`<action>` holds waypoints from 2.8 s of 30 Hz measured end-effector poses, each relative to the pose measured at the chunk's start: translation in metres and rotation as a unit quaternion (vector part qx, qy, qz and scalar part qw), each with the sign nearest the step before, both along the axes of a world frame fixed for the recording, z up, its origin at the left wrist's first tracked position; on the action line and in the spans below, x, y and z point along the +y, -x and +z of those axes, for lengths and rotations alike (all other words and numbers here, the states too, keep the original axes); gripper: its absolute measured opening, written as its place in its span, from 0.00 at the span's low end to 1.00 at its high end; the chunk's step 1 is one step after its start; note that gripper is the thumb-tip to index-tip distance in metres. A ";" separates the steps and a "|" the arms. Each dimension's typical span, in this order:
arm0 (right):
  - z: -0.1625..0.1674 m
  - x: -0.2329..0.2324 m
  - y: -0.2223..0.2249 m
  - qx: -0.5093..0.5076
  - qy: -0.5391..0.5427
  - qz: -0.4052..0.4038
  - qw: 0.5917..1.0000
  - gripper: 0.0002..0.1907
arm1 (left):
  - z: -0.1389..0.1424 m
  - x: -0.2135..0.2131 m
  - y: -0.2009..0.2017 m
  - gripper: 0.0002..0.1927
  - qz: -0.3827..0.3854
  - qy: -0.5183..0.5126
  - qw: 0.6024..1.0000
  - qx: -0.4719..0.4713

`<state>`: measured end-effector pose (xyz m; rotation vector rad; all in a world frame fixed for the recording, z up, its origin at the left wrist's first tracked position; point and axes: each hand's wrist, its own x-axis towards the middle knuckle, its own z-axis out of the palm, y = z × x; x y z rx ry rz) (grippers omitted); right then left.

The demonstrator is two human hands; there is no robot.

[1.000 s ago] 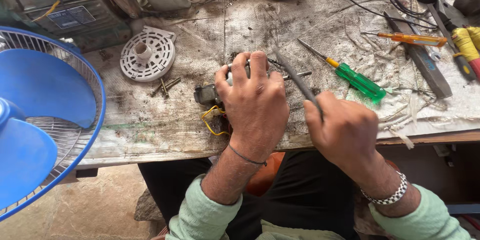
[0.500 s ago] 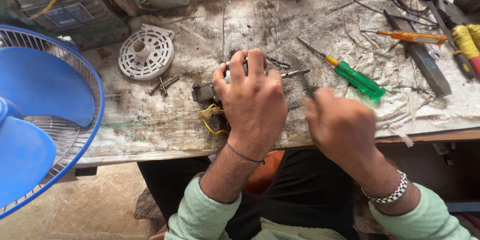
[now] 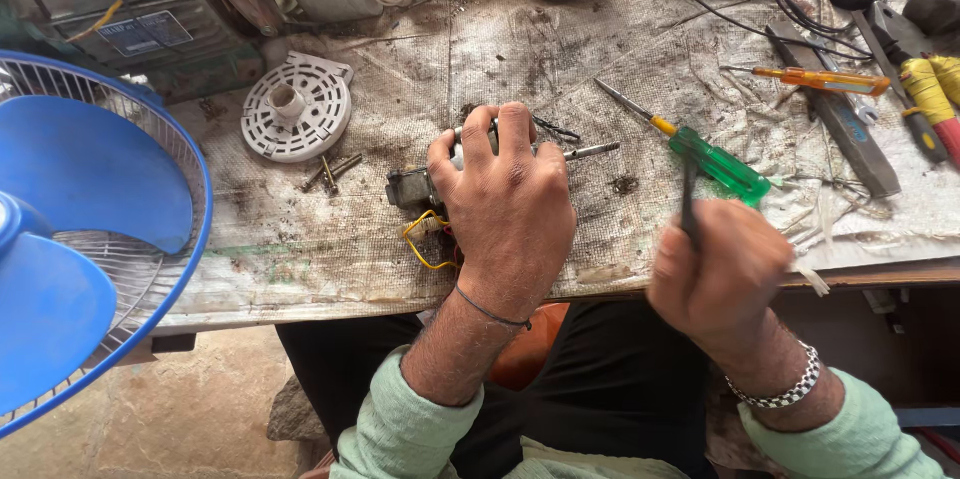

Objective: The person disassembles a small electric motor on a cluttered workbench. They unscrew fasteners with a screwdriver, use pliers on the wiring, pull the shaft and bearing assembly out of the housing, and separate the copper-wound stator from the casing, arranging the parts and screws on the bench.

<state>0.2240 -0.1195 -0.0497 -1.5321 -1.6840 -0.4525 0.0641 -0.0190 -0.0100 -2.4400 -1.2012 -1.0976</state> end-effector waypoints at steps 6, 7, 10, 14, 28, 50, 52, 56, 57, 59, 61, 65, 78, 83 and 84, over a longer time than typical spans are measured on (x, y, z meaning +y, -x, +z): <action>0.008 0.001 0.005 0.027 -0.006 0.025 0.999 0.15 | 0.000 0.000 0.001 0.03 0.011 -0.007 1.000 0.005; 0.010 0.000 0.007 0.050 -0.056 0.046 0.996 0.13 | 0.000 0.000 0.002 0.03 0.010 -0.004 1.000 0.007; 0.014 0.002 0.010 -0.018 0.037 0.000 0.999 0.12 | 0.000 0.000 0.000 0.03 0.011 -0.003 1.000 0.006; 0.020 0.001 0.013 -0.002 0.053 -0.004 0.999 0.17 | 0.001 0.000 0.000 0.04 0.005 -0.011 1.000 -0.003; 0.028 0.004 0.018 -0.005 0.014 0.006 1.000 0.14 | -0.002 0.001 0.001 0.03 0.007 0.000 1.000 0.001; 0.025 0.015 0.002 0.140 0.145 -0.028 0.979 0.18 | -0.004 0.004 0.000 0.02 0.024 -0.012 1.000 0.014; 0.027 0.014 0.003 0.139 0.131 -0.020 0.981 0.17 | -0.002 0.003 0.000 0.03 0.021 -0.004 1.000 0.011; 0.025 0.014 0.003 0.148 0.127 -0.014 0.981 0.17 | 0.005 0.005 0.001 0.05 0.011 0.024 0.999 0.033; 0.024 0.014 0.002 0.156 0.130 -0.013 0.979 0.17 | 0.007 0.006 0.002 0.05 0.007 0.036 0.998 0.042; 0.023 0.014 0.001 0.167 0.139 -0.015 0.976 0.18 | 0.011 0.008 0.004 0.06 -0.003 0.062 0.996 0.070; 0.022 0.015 0.001 0.171 0.149 -0.024 0.974 0.20 | 0.015 0.012 0.005 0.07 -0.012 0.074 0.994 0.084; 0.024 0.016 0.000 0.194 0.154 -0.020 0.969 0.21 | 0.022 0.019 0.012 0.06 -0.048 0.089 0.992 0.079; 0.015 0.013 -0.004 0.152 0.136 -0.006 0.979 0.20 | 0.029 0.020 0.012 0.05 -0.064 0.116 0.979 0.158; 0.013 0.006 0.000 0.062 0.065 0.003 0.996 0.18 | 0.022 0.016 0.007 0.04 -0.057 0.075 0.987 0.127; 0.012 0.005 0.001 0.049 0.050 0.009 0.998 0.17 | 0.021 0.016 0.006 0.04 -0.052 0.076 0.988 0.127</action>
